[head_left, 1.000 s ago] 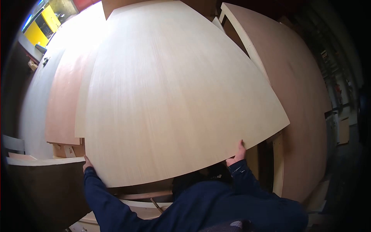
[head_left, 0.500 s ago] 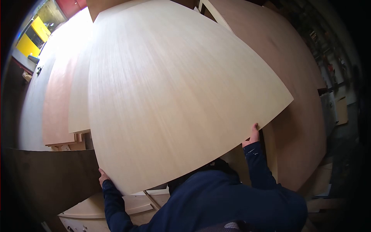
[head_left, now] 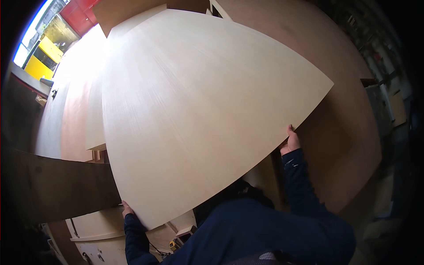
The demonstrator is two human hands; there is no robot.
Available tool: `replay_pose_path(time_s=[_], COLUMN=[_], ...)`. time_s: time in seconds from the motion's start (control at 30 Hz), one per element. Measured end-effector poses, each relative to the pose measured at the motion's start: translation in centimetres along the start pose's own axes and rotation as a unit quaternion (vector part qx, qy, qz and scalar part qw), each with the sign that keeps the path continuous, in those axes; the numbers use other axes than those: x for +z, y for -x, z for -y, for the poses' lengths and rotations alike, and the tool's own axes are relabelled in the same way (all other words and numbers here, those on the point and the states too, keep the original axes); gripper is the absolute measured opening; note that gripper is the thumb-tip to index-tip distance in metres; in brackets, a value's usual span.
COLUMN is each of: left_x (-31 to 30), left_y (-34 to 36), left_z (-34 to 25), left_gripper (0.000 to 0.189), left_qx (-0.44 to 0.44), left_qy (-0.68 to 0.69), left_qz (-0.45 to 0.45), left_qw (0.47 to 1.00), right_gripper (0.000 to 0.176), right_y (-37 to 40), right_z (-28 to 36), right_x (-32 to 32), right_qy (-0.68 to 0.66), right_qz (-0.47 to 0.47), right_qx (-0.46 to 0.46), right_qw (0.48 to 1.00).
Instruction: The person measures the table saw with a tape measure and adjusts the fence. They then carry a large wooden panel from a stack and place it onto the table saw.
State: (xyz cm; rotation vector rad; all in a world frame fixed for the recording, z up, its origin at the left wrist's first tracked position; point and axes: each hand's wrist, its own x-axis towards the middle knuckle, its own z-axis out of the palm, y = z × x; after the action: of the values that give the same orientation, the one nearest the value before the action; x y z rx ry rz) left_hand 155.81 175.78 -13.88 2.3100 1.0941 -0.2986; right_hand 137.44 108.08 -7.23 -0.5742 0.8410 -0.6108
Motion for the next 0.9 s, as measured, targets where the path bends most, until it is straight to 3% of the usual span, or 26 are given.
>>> replay_pose_path(time_s=[0.1,0.13,0.2,0.23,0.27,0.3,0.33,0.37,0.4,0.43,0.47,0.5,0.53,0.57,0.6,0.63,0.67,0.73,0.8,0.9], left_x=[0.2,0.1,1.0,2.8,3.2,4.4,6.0,6.9,7.7,8.8,9.9,10.8,12.8,13.8,13.7,13.1,13.0,13.2,13.7,13.0], left_y=[-2.9,0.0,5.5,4.5,7.2,7.5,7.5,8.4,10.4,12.6,13.1,16.4,16.0,17.1,20.0,21.9,22.6,25.1,27.2,29.5], left_z=[2.5,1.0,-0.5,1.3,0.2,1.1,2.3,3.2,3.6,3.4,4.9,4.9,6.9,8.1,7.7,7.4,7.7,9.2,9.9,11.4], left_gripper=[0.102,0.103,0.106,0.105,0.105,0.101,0.098,0.095,0.091,0.087,0.085,0.089,0.090,0.091,0.092,0.089,0.089,0.088,0.087,0.086], left_qx=[-0.017,0.003,0.028,0.013,-0.011,-0.024,-0.025,-0.028,-0.034,-0.040,-0.013,-0.011,-0.041,-0.041,-0.035,-0.083,-0.078,-0.069,-0.059,-0.044], left_qy=[-0.027,-0.029,-0.037,0.027,-0.053,-0.026,0.029,0.081,0.132,0.184,0.156,0.197,0.174,0.125,0.062,0.058,0.045,0.055,0.060,0.063], left_qz=[-0.004,0.011,0.050,0.078,0.013,0.012,0.045,0.078,0.105,0.134,0.171,0.212,0.202,0.164,0.124,0.168,0.173,0.206,0.245,0.306], left_qw=[0.999,0.999,0.998,0.996,0.998,0.999,0.998,0.993,0.985,0.973,0.973,0.957,0.963,0.978,0.990,0.981,0.981,0.975,0.966,0.949], right_gripper=[0.028,0.028,0.024,0.023,0.025,0.027,0.025,0.026,0.029,0.033,0.051,0.077,0.090,0.096,0.096,0.092,0.087,0.088,0.077,0.059], right_y=[-0.2,-1.3,-3.1,-2.8,-1.8,0.4,3.0,3.9,8.7,10.6,12.5,14.1,14.4,17.1,19.0,20.8,21.7,23.2,24.8,28.4], right_z=[0.8,0.9,1.2,1.0,-0.3,-1.7,-3.8,-7.8,-8.9,-11.8,-14.8,-17.8,-22.1,-20.3,-20.3,-20.5,-20.0,-18.6,-16.5,-15.6], right_x=[-0.4,-1.4,-3.5,-4.1,-4.9,-4.5,-4.5,-6.9,-4.4,-6.5,-7.8,-10.1,-13.7,-12.7,-12.9,-13.3,-14.2,-15.2,-16.3,-19.9], right_qy=[0.016,0.012,0.038,0.004,-0.045,-0.027,0.081,0.083,0.073,0.117,0.161,0.312,0.409,0.445,0.426,0.537,0.638,0.631,0.632,0.605], right_qz=[-0.057,-0.065,-0.080,-0.072,-0.036,-0.024,-0.037,-0.065,-0.016,0.017,0.067,0.073,0.151,0.237,0.225,0.276,0.322,0.321,0.342,0.297], right_qx=[-0.011,-0.012,-0.099,-0.083,-0.038,-0.026,-0.070,-0.018,0.004,0.091,0.078,0.167,0.221,0.236,0.246,0.194,0.140,0.148,0.181,0.132], right_qw=[0.998,0.998,0.991,0.994,0.998,0.999,0.994,0.994,0.997,0.989,0.982,0.933,0.873,0.831,0.841,0.774,0.685,0.691,0.671,0.727])
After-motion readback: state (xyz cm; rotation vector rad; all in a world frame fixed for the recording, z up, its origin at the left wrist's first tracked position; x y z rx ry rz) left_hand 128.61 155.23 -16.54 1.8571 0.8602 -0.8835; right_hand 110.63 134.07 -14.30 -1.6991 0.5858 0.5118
